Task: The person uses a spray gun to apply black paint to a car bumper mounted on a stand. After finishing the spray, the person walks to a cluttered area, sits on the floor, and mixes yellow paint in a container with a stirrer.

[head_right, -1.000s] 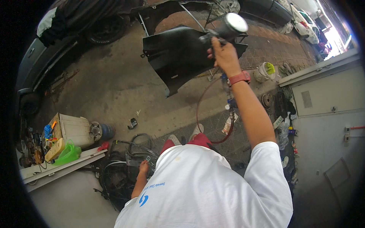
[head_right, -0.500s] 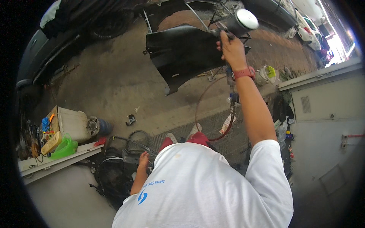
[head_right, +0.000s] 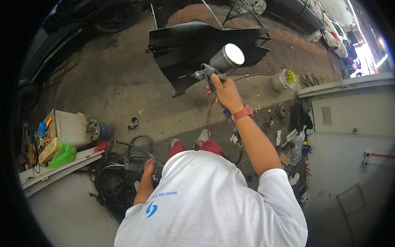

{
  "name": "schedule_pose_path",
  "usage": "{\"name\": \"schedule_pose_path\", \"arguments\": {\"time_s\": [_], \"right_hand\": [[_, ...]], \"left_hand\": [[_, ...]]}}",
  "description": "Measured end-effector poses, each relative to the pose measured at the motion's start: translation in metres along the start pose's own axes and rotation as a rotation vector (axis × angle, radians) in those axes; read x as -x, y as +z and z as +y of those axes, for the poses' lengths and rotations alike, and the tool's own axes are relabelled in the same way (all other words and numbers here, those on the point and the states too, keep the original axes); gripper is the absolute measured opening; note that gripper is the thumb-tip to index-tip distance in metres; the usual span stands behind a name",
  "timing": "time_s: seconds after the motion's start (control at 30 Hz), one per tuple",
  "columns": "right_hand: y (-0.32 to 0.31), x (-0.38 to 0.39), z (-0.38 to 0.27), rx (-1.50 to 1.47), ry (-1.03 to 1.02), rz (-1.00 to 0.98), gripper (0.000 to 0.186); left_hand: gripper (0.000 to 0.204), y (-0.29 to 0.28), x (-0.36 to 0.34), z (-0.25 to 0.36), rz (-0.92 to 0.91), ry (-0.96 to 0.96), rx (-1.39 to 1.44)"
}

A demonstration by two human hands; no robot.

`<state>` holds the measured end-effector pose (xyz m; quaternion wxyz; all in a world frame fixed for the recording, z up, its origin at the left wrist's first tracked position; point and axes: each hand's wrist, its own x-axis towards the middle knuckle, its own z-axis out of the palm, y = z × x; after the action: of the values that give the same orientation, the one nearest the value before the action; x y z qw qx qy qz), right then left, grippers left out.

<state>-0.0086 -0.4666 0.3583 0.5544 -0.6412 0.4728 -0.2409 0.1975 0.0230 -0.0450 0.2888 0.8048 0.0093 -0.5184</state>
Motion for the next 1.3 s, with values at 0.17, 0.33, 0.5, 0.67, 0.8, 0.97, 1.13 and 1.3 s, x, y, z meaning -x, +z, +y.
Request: {"name": "schedule_pose_path", "arguments": {"time_s": [0.17,0.33,0.5,0.67,0.8,0.97,1.13,1.3], "right_hand": [[-0.074,-0.033,0.014,0.159,-0.036,0.218,0.047],[-0.163,-0.055,0.033,0.212,-0.078,0.443,0.053],[-0.234,-0.073,0.042,0.327,-0.035,0.579,0.057],[-0.263,-0.079,0.048,0.445,-0.035,0.705,0.063],[-0.243,-0.066,0.059,0.506,-0.06,0.686,0.058],[-0.152,-0.026,0.084,0.409,-0.151,0.452,0.048],[-0.038,0.016,0.092,0.306,-0.203,0.185,0.038],[0.038,0.035,0.089,0.273,-0.405,0.068,0.039]], "left_hand": [[0.05,0.031,0.003,0.032,0.005,0.041,-0.032],[0.049,0.047,0.025,0.05,-0.018,-0.084,0.066],[0.049,0.046,0.043,0.04,0.0,-0.052,0.024],[0.048,0.042,0.055,0.026,0.037,-0.118,-0.036],[0.05,0.045,0.06,0.025,0.032,-0.14,-0.001],[0.051,0.046,0.053,0.032,0.033,-0.1,-0.023],[0.05,0.041,0.039,0.043,0.01,-0.026,0.019],[0.052,0.026,0.027,0.039,0.043,-0.002,0.005]]}}
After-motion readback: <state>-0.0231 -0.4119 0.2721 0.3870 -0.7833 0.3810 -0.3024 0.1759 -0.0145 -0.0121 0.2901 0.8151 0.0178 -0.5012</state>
